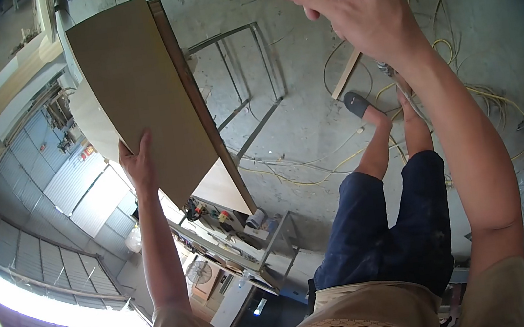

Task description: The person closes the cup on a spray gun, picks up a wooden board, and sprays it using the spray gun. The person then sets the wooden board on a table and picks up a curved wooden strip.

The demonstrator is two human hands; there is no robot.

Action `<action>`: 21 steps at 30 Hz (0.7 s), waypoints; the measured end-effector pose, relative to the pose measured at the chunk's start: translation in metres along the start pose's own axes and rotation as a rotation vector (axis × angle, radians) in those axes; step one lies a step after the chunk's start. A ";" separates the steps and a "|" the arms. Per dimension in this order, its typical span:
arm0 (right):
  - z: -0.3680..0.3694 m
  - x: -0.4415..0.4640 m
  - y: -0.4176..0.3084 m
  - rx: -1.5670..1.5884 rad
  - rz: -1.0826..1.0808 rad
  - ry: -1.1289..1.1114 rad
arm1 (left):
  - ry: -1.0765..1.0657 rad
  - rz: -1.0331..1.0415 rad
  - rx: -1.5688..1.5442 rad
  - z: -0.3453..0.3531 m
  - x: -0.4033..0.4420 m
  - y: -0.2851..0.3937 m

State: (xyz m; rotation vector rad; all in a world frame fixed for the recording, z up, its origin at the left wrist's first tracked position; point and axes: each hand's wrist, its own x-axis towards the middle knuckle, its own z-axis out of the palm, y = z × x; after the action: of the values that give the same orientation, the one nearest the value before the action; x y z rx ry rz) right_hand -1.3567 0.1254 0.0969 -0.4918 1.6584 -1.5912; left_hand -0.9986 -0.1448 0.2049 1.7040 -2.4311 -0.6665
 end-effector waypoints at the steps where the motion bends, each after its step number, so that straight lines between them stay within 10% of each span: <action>1: 0.002 -0.001 0.002 0.000 0.000 0.000 | 0.000 0.000 0.000 0.000 0.000 -0.001; 21: -0.003 -0.029 0.005 -0.028 0.003 -0.021 | 0.012 -0.014 0.036 0.002 -0.002 0.001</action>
State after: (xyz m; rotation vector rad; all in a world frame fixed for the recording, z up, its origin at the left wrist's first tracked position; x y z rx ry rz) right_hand -1.3398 0.1496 0.0995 -0.5181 1.6675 -1.5574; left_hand -0.9994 -0.1425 0.2041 1.7353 -2.4399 -0.6156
